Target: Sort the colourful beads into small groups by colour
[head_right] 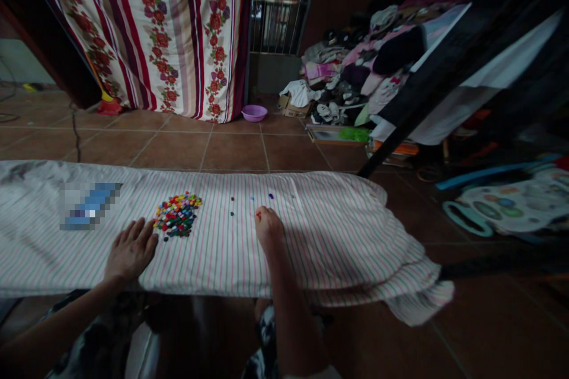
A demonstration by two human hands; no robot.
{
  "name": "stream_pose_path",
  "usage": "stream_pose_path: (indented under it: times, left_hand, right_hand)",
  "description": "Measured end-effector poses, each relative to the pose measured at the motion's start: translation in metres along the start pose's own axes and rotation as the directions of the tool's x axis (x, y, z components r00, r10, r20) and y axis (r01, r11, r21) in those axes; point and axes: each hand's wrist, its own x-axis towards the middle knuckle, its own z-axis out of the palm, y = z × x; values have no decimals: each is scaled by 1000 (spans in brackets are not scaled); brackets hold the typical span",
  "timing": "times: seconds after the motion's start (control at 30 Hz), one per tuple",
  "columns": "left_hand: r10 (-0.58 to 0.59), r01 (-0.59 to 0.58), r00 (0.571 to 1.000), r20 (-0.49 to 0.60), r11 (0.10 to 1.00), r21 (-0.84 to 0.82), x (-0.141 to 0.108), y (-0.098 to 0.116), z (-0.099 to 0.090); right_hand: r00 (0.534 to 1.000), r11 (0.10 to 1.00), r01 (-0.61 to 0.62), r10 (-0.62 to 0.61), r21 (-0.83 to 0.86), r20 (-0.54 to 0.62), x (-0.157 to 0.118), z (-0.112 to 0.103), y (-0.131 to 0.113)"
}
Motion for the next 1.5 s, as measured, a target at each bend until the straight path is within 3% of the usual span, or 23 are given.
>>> stream_pose_path:
  times: [0.23, 0.87, 1.03, 1.2, 1.37, 1.5]
  left_hand:
    - [19, -20, 999, -41, 1000, -16, 0, -3, 4]
    - [3, -5, 999, -43, 999, -52, 0, -1, 3]
    - [-15, 11, 999, -47, 998, -68, -1, -1, 4]
    - [-7, 2, 999, -50, 997, -82, 0, -2, 5]
    - [-20, 16, 999, -43, 996, -86, 0, -1, 3]
    - [-22, 18, 999, -45, 996, -82, 0, 0, 2]
  right_hand:
    - [1000, 999, -28, 27, -33, -13, 1, 1, 1]
    - [998, 991, -51, 55, 124, -28, 5, 6, 13]
    - [995, 991, -26, 38, 128, -90, 4, 1, 11]
    - [990, 990, 41, -23, 132, -141, 2, -3, -8]
    - [991, 977, 135, -132, 164, -28, -6, 3, -42]
    - [959, 949, 250, -270, 194, 87, -16, 8, -72]
